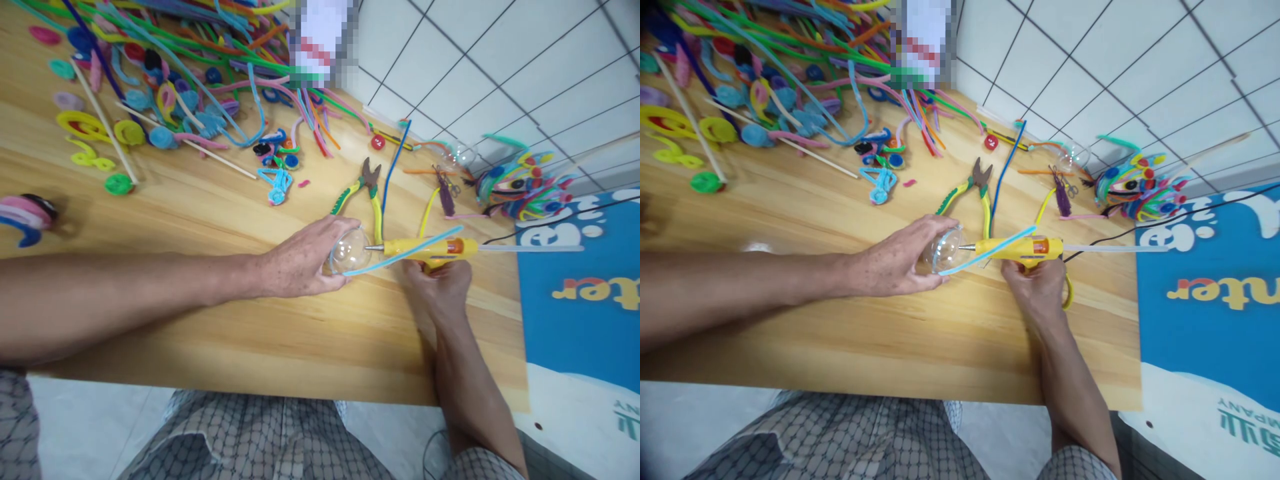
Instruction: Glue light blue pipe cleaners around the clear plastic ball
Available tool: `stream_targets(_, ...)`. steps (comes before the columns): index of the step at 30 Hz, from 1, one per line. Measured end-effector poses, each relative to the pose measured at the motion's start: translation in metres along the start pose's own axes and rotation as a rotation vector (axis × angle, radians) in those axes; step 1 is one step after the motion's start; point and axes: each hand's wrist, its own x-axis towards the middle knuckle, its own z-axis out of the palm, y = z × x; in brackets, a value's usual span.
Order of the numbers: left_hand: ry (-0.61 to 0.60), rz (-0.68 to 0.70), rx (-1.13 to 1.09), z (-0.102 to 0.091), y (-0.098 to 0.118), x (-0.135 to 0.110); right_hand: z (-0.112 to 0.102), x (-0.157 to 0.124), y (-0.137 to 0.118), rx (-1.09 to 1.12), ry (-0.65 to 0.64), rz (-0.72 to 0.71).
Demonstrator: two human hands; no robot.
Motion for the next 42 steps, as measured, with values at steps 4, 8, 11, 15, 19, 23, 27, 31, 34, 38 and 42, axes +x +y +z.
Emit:
stream_targets(4, -0.002, 0.012, 0.009, -0.001, 0.0, 0.0, 0.002, 0.001, 0.006, 0.021, 0.022, -0.056)
stream_targets(8, 0.006, 0.018, -0.002, -0.001, 0.0, 0.0, 0.003, 0.003, 0.013, 0.03, 0.033, -0.103)
stream_targets(11, 0.005, 0.015, -0.012, 0.0, 0.0, 0.0, 0.004, 0.004, 0.014, 0.028, 0.056, -0.119)
stream_targets(15, 0.005, 0.016, 0.001, 0.0, 0.0, 0.0, 0.004, 0.004, 0.015, 0.039, 0.054, -0.14)
stream_targets(19, -0.002, 0.016, -0.001, -0.001, 0.001, 0.0, 0.002, 0.005, 0.027, 0.02, 0.053, -0.16)
stream_targets(23, -0.001, 0.015, 0.011, -0.001, 0.001, 0.0, 0.0, 0.006, 0.04, -0.037, 0.09, -0.181)
stream_targets(27, 0.0, 0.016, 0.008, -0.001, 0.0, 0.0, 0.002, 0.005, 0.037, -0.011, 0.075, -0.203)
stream_targets(31, 0.002, 0.019, -0.015, -0.001, 0.0, 0.0, 0.001, 0.005, 0.039, -0.022, 0.097, -0.188)
stream_targets(34, -0.004, 0.005, -0.007, 0.0, -0.001, 0.0, -0.002, 0.005, 0.05, -0.056, 0.114, -0.171)
stream_targets(38, -0.003, 0.005, -0.003, 0.0, -0.001, 0.0, -0.005, 0.006, 0.061, -0.071, 0.123, -0.157)
stream_targets(42, -0.003, 0.003, -0.022, 0.0, 0.0, 0.0, -0.005, 0.008, 0.064, -0.068, 0.123, -0.166)
